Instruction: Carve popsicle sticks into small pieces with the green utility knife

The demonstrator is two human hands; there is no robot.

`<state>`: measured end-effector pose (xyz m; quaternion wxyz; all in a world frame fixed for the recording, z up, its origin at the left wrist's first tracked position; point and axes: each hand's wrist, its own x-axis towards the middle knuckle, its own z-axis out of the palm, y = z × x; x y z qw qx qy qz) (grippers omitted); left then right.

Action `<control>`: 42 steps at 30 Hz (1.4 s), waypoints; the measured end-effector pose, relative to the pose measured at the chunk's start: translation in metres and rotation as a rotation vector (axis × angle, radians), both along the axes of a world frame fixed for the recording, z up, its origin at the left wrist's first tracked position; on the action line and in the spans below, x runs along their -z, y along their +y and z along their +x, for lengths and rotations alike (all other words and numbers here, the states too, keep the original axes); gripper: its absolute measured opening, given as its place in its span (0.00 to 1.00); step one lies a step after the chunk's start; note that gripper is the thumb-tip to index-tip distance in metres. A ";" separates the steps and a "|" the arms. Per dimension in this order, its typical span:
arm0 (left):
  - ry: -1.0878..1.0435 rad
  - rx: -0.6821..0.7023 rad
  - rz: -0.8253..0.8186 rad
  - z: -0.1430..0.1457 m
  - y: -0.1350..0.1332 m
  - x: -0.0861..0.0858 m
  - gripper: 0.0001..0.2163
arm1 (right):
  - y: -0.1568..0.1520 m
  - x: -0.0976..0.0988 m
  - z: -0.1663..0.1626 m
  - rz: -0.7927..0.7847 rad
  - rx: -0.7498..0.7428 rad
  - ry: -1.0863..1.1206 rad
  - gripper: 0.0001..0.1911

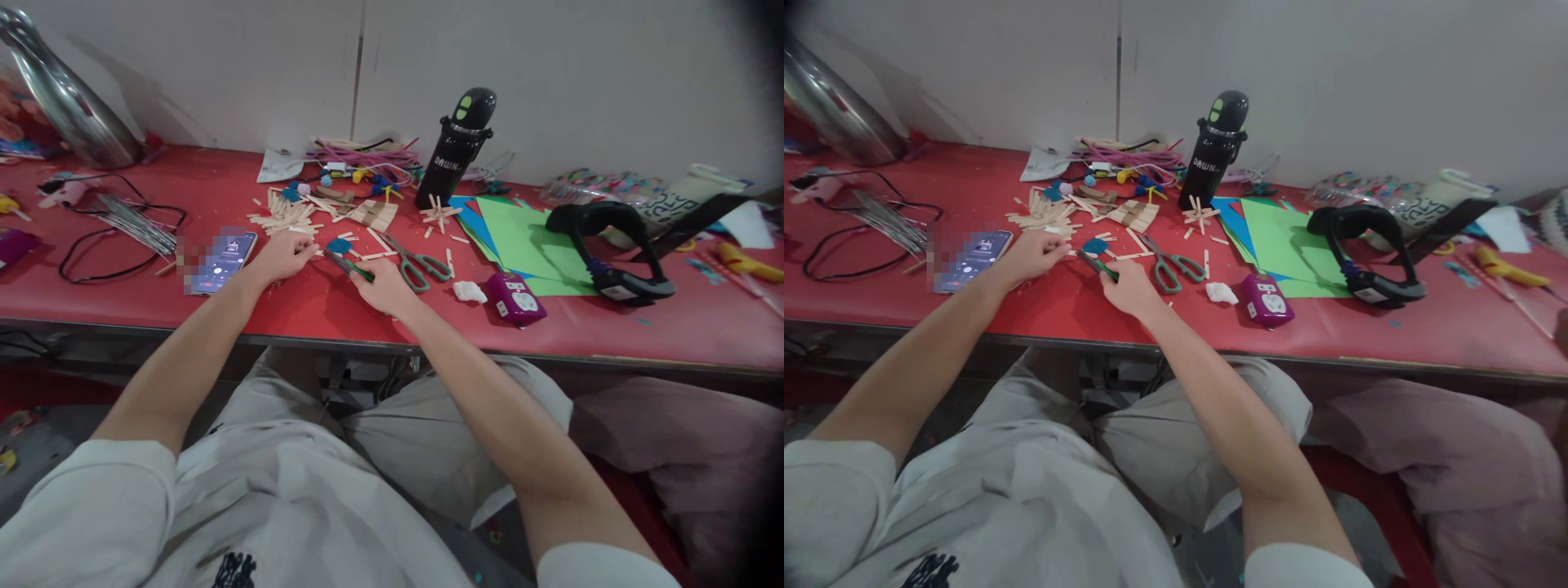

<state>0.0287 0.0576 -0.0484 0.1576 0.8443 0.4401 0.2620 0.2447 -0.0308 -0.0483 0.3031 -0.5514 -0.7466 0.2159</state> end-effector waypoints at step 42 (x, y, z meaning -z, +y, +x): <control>-0.481 0.010 -0.111 -0.008 -0.104 0.002 0.14 | -0.031 -0.001 -0.028 -0.032 -0.084 0.502 0.11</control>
